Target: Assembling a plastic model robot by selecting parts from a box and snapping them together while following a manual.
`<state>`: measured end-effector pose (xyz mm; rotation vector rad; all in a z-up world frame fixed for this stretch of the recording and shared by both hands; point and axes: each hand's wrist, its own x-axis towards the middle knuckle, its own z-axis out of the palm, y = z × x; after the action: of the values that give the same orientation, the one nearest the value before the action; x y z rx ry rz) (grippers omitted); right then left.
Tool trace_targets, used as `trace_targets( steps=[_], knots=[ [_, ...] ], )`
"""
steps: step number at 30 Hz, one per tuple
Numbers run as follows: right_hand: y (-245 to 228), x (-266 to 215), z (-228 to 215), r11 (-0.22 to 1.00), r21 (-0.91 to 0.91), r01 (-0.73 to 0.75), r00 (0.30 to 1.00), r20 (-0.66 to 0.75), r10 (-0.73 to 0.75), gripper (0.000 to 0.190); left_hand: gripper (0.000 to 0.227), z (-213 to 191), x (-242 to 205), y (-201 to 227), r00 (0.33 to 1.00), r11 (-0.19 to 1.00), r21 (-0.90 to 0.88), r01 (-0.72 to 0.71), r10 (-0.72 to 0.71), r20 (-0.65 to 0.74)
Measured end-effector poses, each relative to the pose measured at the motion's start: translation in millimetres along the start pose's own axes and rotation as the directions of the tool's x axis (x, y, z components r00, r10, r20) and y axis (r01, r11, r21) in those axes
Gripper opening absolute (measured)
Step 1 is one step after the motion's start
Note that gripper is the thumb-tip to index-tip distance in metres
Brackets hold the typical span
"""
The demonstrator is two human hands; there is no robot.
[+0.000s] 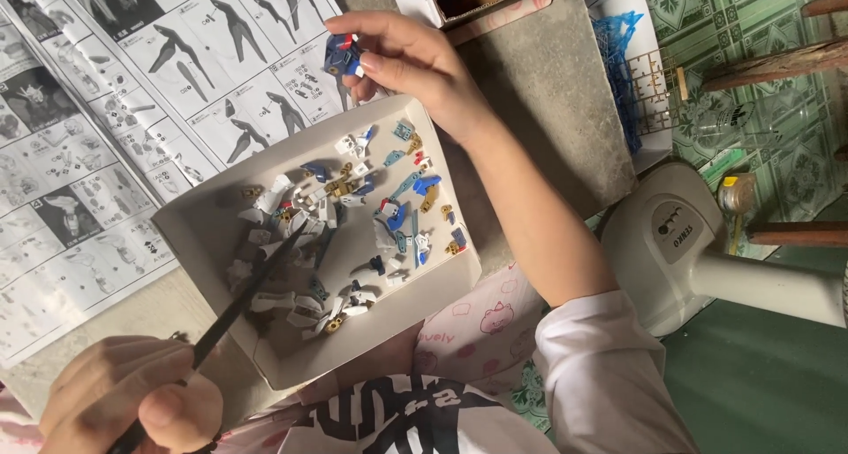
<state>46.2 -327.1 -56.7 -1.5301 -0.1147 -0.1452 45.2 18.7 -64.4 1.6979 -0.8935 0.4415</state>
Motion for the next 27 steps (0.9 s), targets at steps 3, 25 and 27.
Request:
trace_targets(
  steps=[3, 25, 27],
  knots=[
    [1.8, -0.3, -1.2, 1.000, -0.010, 0.007, 1.000, 0.010, -0.007, 0.033, 0.016, -9.4, -1.9, 2.9, 0.995, 0.998, 0.004, 0.065, -0.065, 0.077],
    [-5.1, -3.8, 1.6, 0.991, 0.028, -0.128, 0.989, -0.071, 0.130, 0.021, 0.031, 7.2, 21.1, 4.4, 0.961, 0.883, -0.385, 0.269, -0.271, 0.049],
    [-6.9, -4.0, 2.5, 0.992, -0.034, -0.118, 0.991, -0.059, 0.116, 0.021, 0.023, 9.1, 35.3, 25.3, 0.895, 0.885, -0.145, 0.442, -0.426, 0.130]
  ],
)
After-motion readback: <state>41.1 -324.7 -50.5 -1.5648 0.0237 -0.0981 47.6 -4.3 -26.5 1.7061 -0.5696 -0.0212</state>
